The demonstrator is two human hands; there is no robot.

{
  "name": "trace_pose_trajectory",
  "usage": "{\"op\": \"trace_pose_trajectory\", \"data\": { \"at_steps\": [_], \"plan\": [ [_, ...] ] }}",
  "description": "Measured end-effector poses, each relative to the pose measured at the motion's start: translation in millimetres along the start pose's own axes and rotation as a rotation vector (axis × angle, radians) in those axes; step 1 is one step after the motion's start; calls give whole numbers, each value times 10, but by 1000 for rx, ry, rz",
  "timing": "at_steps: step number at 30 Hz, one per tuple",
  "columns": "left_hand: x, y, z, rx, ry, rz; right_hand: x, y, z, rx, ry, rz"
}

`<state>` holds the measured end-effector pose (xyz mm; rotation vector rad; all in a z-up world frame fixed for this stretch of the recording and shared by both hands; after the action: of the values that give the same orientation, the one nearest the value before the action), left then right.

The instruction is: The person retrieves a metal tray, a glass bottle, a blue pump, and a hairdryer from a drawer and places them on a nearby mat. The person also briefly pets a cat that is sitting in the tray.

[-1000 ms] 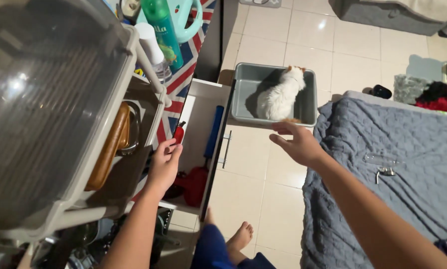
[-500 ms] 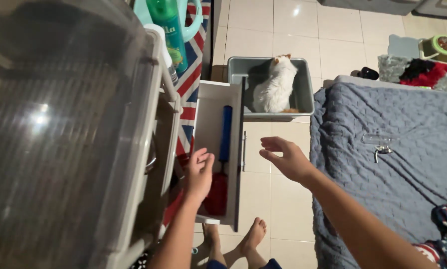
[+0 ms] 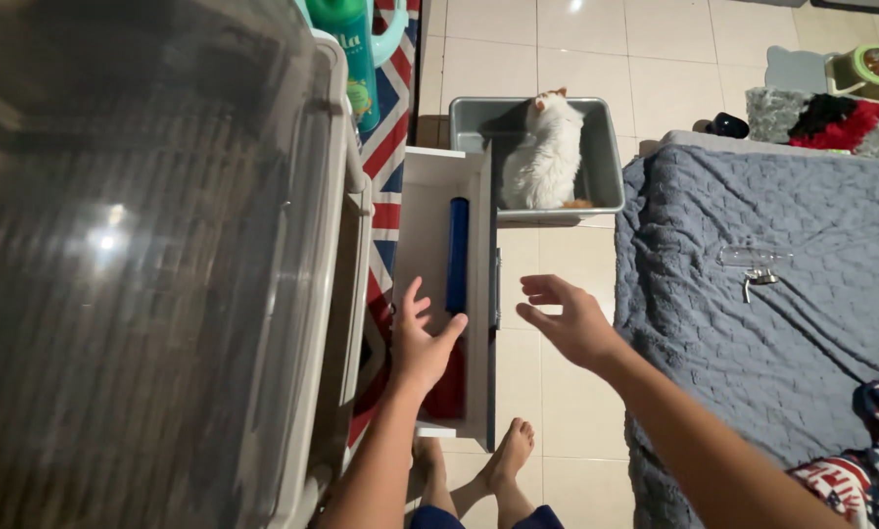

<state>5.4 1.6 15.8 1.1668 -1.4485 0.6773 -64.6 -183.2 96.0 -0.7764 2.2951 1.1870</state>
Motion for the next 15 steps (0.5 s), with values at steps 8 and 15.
{"op": "trace_pose_trajectory", "data": {
  "at_steps": [8,15],
  "plan": [
    [-348,-358,320,-4,58,-237,51,-222,384,71,56,-156],
    [-1094,-741,613,1,32,-288,-3,-428,622,83,280,-343]
  ]
}}
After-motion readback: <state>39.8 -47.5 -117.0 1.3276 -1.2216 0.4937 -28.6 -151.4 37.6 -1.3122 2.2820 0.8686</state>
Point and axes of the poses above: each hand's wrist, its own y-axis away from the middle knuckle, its own z-axis out of the palm, x = y × z, the point moved 1 cm from there along -y, towards the middle knuckle, and after that the axes turned 14 degrees about z, right-handed, at the moved point
